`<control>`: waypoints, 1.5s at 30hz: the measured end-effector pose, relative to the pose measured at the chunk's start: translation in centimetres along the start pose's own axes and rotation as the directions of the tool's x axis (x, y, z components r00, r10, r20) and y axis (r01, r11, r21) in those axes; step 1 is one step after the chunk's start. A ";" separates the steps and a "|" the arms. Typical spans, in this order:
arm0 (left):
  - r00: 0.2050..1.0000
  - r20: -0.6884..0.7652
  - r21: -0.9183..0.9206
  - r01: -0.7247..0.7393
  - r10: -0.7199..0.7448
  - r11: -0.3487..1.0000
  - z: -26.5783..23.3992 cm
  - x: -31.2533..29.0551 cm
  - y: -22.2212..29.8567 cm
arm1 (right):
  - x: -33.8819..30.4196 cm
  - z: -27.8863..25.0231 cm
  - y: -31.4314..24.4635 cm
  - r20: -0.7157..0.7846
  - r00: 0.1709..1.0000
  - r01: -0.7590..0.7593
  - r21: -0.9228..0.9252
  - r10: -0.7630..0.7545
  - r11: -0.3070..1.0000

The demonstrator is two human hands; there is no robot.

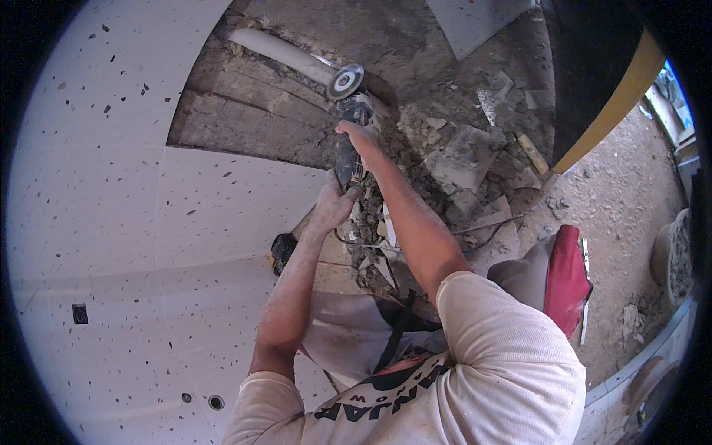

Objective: The person uses an angle grinder to cut a white PVC pipe embedded in a concrete floor. They then use a chisel to remove debris and clear the area around the pipe.

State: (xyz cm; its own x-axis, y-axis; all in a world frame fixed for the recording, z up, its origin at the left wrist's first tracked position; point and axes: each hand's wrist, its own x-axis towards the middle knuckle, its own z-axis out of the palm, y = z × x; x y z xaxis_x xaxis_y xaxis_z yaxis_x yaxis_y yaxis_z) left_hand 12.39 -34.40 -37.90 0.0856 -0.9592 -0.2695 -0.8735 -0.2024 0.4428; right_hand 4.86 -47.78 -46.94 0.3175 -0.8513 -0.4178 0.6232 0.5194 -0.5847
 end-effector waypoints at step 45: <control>0.998 -0.012 0.015 -0.055 0.055 0.998 0.0 0.9 -0.1 | 0.3 -0.1 -1.3 -0.040 0.999 0.018 0.002 -0.018 1.000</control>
State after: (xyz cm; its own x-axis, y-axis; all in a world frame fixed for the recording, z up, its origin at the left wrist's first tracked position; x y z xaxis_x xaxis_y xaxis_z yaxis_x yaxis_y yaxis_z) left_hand 12.53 -35.20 -38.21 0.0428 -0.9712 -0.2345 -0.8838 -0.1462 0.4443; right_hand 4.13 -48.72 -46.40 0.2777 -0.8567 -0.4347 0.6305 0.5040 -0.5904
